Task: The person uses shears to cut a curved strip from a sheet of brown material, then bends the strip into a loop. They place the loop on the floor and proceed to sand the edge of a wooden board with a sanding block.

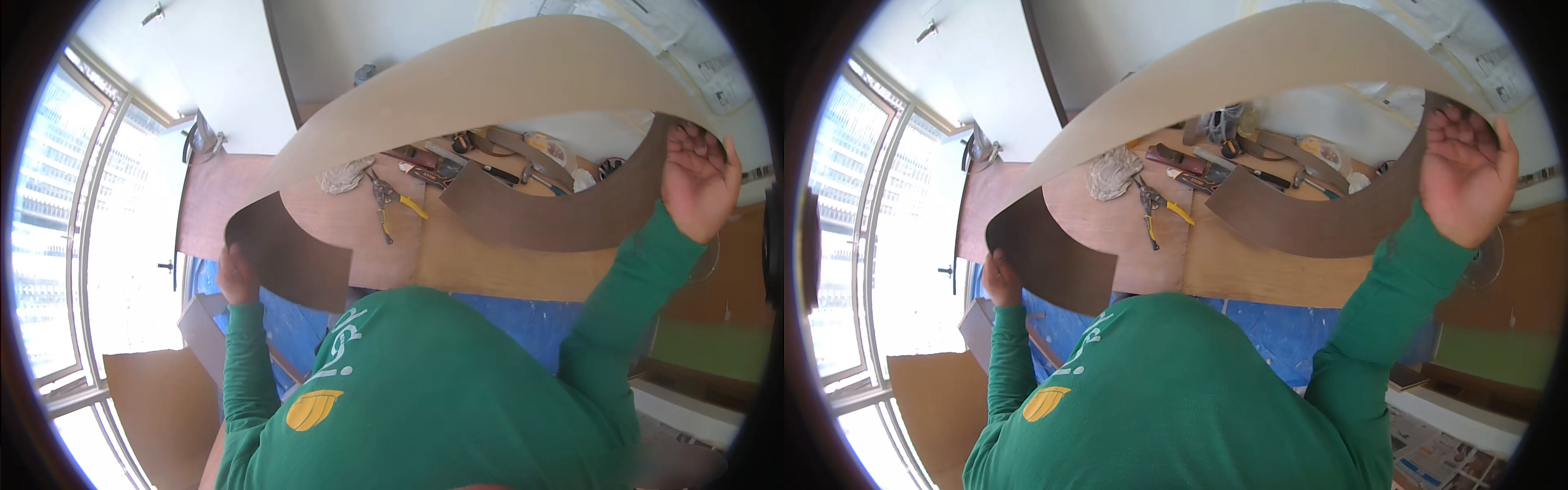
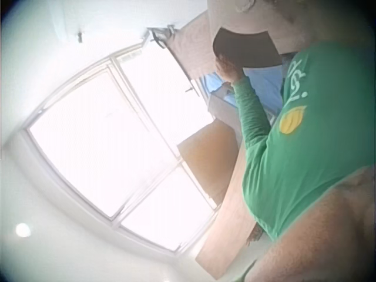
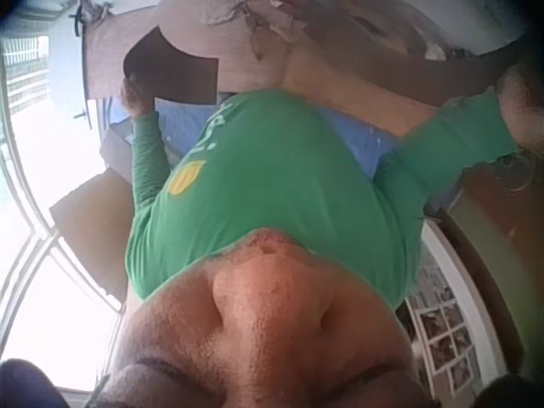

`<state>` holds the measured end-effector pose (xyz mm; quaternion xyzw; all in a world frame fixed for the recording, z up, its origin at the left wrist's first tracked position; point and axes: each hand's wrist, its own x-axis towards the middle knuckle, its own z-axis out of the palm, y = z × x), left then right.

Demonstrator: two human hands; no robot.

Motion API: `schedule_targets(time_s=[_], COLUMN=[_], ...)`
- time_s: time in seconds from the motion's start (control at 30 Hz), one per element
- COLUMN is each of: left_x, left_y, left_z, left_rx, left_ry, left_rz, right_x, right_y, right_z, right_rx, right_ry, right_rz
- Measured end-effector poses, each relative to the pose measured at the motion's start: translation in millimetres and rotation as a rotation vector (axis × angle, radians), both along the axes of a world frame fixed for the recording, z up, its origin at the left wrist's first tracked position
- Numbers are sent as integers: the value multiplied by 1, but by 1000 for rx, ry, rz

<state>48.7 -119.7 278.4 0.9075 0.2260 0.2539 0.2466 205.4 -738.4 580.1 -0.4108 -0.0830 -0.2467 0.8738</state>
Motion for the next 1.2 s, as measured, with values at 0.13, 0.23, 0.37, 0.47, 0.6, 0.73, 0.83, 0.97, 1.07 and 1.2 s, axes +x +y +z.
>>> schedule_targets(time_s=[0.13,0.23,0.37,0.47,0.6,0.73,0.83,0.97,1.07,1.2], left_x=[8,23,37,45,59,69,76,79,83,89], left_y=[-7,-10,-37,-47,-90,-103,-109,-116,-139,-158], left_z=[16,7,-7,-39,-32,-16,-11,-32,-50,-72], left_rx=[-103,-213,-376,-597,-1089,-1303,-1414,-1650,-1803,-1920], left_ry=[-101,-107,-157,-208,-259,-249,-260,-214,-201,-219], left_rz=[84,105,36,-7,11,39,58,-11,-101,-28], right_x=[-9,-1,11,15,16,-10,-25,-42,-32,-18], right_y=[48,63,86,123,140,179,197,211,190,214], right_z=[8,22,53,71,86,78,73,62,53,30], right_rx=[-39,-80,-70,-155,-232,-266,-287,-283,-183,-165], right_ry=[-22,-67,-90,-150,-210,-307,-246,-202,-85,-21], right_rz=[76,236,395,325,329,95,77,277,636,702])
